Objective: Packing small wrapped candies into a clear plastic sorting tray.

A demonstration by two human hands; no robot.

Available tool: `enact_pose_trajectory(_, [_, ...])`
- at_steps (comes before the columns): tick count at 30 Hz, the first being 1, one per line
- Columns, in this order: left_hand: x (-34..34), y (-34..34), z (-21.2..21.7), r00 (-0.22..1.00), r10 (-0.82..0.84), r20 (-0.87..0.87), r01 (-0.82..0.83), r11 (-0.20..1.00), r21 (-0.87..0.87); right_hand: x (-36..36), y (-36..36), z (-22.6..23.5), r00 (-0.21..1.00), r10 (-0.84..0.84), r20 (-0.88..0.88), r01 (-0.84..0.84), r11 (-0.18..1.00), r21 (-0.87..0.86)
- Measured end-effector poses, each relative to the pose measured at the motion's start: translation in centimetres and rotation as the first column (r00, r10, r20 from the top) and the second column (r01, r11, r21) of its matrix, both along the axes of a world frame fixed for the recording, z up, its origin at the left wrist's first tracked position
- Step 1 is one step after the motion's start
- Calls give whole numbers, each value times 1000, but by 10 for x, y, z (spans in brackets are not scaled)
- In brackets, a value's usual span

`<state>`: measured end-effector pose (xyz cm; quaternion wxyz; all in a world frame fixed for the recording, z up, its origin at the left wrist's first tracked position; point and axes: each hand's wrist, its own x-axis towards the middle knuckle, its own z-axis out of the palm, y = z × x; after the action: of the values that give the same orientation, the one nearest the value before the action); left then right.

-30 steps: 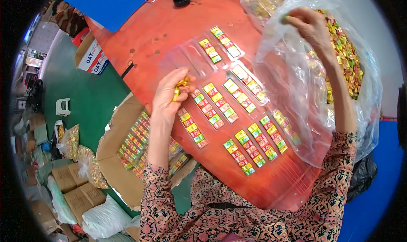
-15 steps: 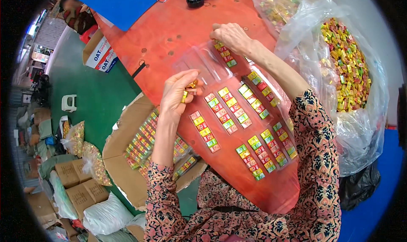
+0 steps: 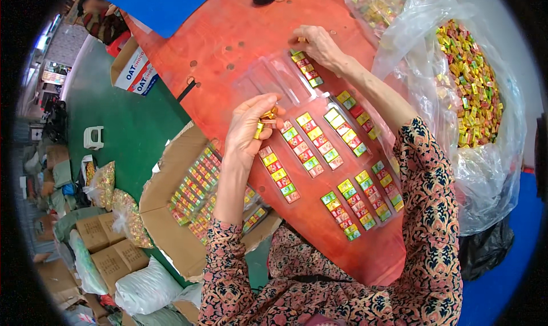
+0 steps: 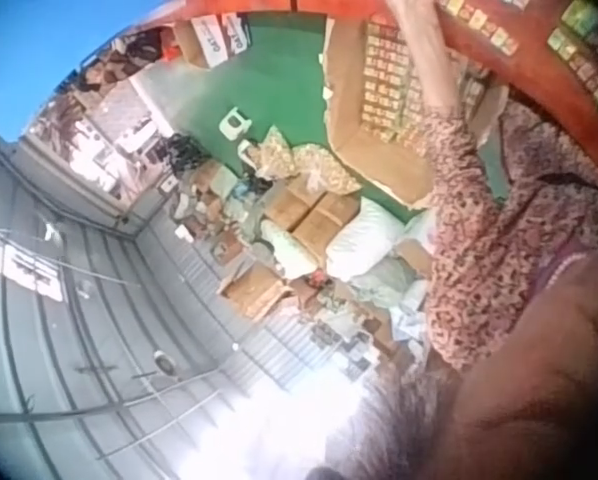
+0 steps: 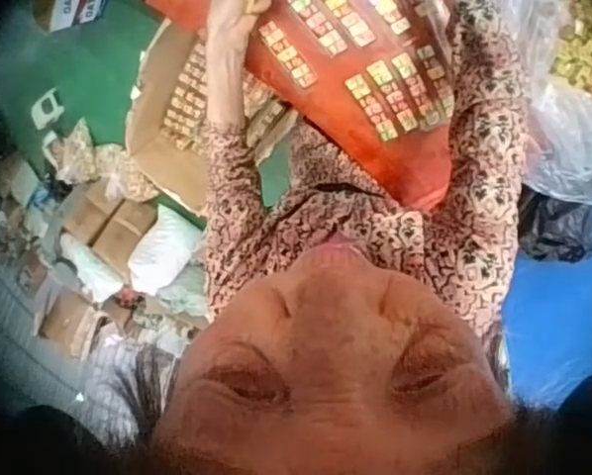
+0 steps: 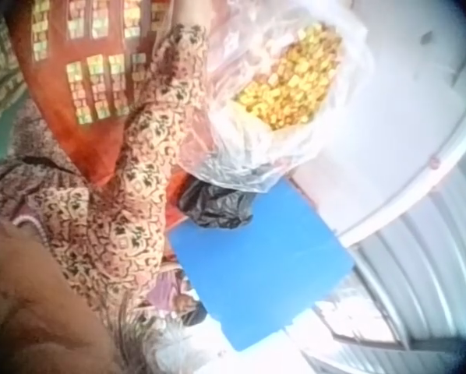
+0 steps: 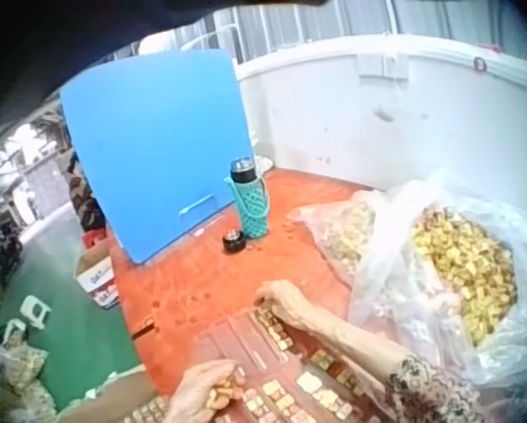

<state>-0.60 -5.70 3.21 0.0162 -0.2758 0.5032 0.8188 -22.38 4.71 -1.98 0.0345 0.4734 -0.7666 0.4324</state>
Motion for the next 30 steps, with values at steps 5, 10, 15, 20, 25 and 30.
enact_pose_trajectory(5, [-11,6,0,1000,-18,-6,18,1000,-3,1,7,3,996,-73,49,71,997,29])
enact_pose_trajectory(10, [-26,8,-2,1000,-23,0,23,994,-107,1,7,0,1000,0,-14,0,998,61])
enact_pose_trajectory(15, [-35,13,-8,998,-49,33,53,990,-134,8,11,-1,983,-19,-184,34,996,77])
enact_pose_trajectory(20, [-36,14,-10,998,-67,8,68,992,-105,7,12,2,998,-14,-68,20,995,94])
enact_pose_trajectory(25, [-32,8,-9,997,-72,14,72,997,-30,15,12,11,989,-77,126,68,995,79])
enact_pose_trajectory(30, [-32,4,-9,998,-34,50,13,931,365,19,24,22,227,93,970,86,990,-115])
